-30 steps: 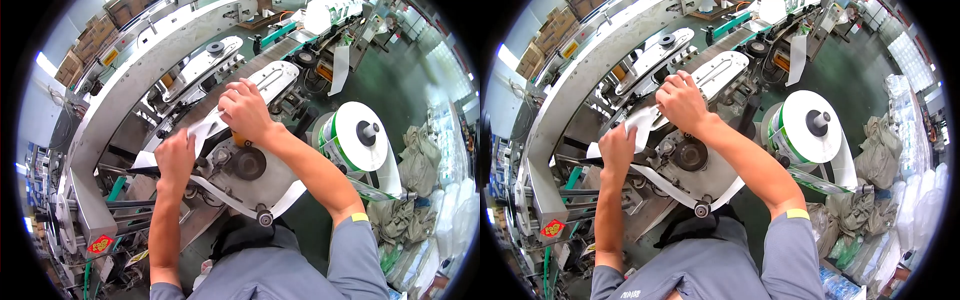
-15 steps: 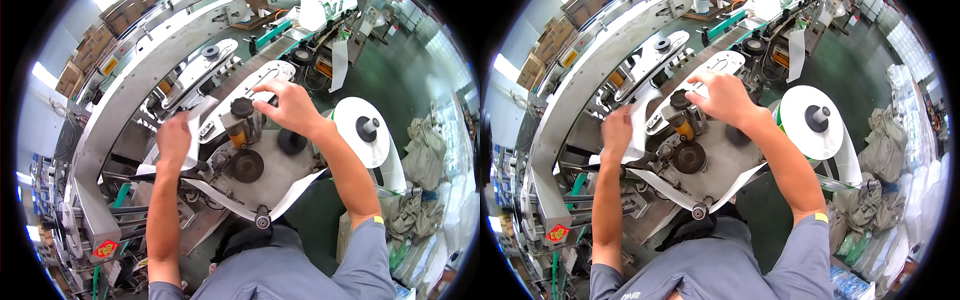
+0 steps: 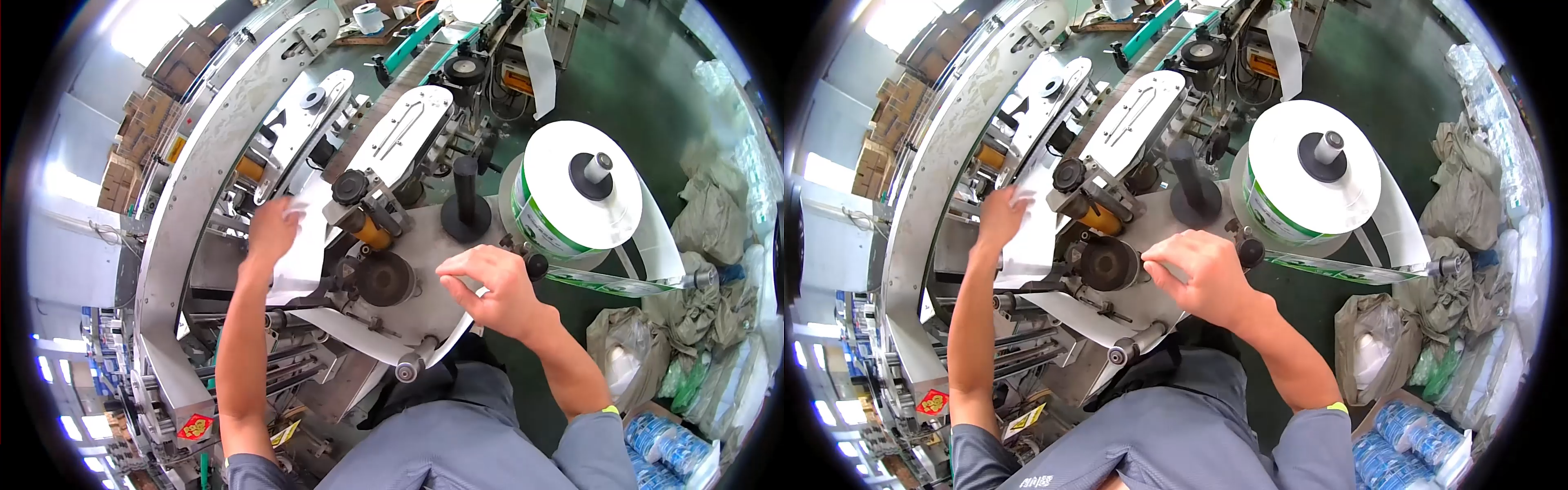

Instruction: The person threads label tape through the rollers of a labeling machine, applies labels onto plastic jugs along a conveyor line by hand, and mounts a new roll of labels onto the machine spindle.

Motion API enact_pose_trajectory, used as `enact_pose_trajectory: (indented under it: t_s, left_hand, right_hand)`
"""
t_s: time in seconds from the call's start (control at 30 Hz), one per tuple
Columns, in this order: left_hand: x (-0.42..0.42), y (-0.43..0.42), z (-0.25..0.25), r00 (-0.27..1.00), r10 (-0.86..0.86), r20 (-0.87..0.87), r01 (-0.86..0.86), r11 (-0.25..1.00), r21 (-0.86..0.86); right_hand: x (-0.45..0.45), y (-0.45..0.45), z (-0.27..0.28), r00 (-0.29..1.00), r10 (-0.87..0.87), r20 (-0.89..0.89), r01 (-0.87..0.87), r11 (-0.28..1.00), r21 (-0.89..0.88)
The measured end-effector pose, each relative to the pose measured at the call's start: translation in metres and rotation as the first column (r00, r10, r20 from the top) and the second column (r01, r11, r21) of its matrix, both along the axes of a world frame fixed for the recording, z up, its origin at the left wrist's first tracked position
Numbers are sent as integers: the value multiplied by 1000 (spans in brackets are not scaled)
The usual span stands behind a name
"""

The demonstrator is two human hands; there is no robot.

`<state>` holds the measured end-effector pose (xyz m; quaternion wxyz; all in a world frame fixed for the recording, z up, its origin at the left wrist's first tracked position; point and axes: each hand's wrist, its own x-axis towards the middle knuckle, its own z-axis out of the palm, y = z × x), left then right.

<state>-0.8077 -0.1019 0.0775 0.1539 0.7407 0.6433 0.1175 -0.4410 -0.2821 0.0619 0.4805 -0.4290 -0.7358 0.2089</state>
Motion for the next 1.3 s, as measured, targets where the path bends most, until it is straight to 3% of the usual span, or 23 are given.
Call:
enact_pose_trajectory:
  t_s: [0.03,0.17,0.23,0.27,0.33,0.4,0.5,0.57,0.7,0.97,1.07,1.17,1.3]
  left_hand:
    - [-1,6,8,997,-75,-2,75,995,59]
    - [-40,45,-2,967,-254,8,254,967,-18]
    - [-42,55,-3,930,-296,219,318,946,-71]
    - [-39,56,0,929,-301,216,323,944,-72]
    - [-30,56,8,983,-50,177,89,971,-222]
    - [-21,54,12,973,-16,232,72,969,-235]
    - [-16,62,12,976,-89,199,128,972,-196]
    - [-14,69,11,973,-231,22,232,970,-66]
    - [0,65,16,970,-241,39,244,963,-117]
    - [8,70,13,934,-233,270,304,915,-265]
    - [12,75,7,930,-318,184,359,895,-266]
    - [18,81,1,951,-275,142,306,905,-296]
    - [17,80,4,929,-318,192,364,881,-301]
  right_hand:
    - [0,-3,-3,1000,2,-10,-2,1000,2]
    - [-1,-14,-9,996,-37,-79,39,999,23]
    - [-2,-20,-9,992,-33,-124,38,999,36]
    - [-2,-22,-10,991,-38,-127,43,998,37]
    - [-3,-24,-12,992,-20,-126,21,1000,6]
    - [-5,-24,-16,991,-18,-131,18,1000,-2]
    - [-7,-23,-19,992,-7,-126,5,1000,-16]
    - [-9,-21,-21,993,1,-119,-4,1000,-27]
    - [-17,-20,-23,994,18,-107,-23,999,-40]
    - [-27,-20,-32,995,-24,-100,13,995,-102]
    - [-29,-16,-33,994,-39,-100,28,993,-114]
    - [-31,-8,-32,989,-80,-125,69,994,-87]
    - [-33,1,-31,991,-114,-69,107,990,-97]
